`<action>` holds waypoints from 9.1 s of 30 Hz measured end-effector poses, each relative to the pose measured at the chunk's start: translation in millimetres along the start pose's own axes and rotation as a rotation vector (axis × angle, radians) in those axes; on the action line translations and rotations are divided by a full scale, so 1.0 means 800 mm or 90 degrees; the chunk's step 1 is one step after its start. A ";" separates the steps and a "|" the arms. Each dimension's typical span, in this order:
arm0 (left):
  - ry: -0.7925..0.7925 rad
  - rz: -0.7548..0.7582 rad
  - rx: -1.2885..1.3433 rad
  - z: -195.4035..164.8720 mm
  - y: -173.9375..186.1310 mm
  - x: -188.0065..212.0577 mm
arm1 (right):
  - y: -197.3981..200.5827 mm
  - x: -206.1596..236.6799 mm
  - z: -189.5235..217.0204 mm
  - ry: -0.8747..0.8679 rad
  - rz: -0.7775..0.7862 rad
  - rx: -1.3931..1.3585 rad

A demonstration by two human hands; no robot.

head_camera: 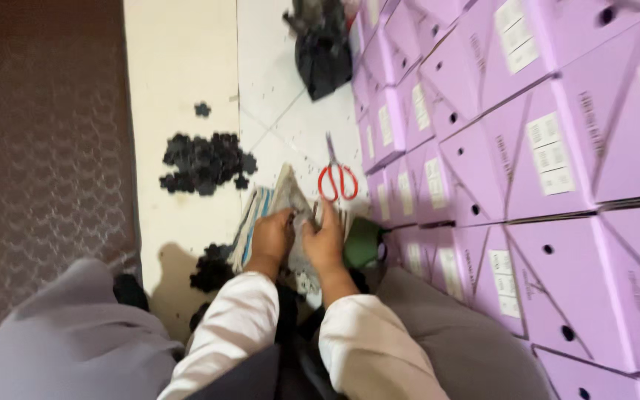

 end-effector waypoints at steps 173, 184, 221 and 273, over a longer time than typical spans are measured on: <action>0.447 0.452 0.467 0.029 -0.026 0.017 | -0.003 0.049 -0.031 -0.324 -0.023 -0.146; 0.354 0.414 0.400 0.024 -0.040 0.014 | -0.005 0.051 -0.038 -0.294 -0.055 -0.103; 0.075 0.213 0.027 -0.013 -0.022 0.022 | -0.024 0.064 -0.056 -0.359 0.019 -0.087; 0.463 -0.164 0.040 0.231 0.056 0.010 | -0.085 0.151 -0.148 -0.788 -0.153 -0.442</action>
Point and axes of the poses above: each hand's wrist, its own x-axis away from the middle knuckle, its own y-axis out of the back of the hand, z = x × y, the point moved 5 cm from there along -x, towards the middle knuckle, and after that the axes turned 14 degrees about y, right-handed, at the moved point
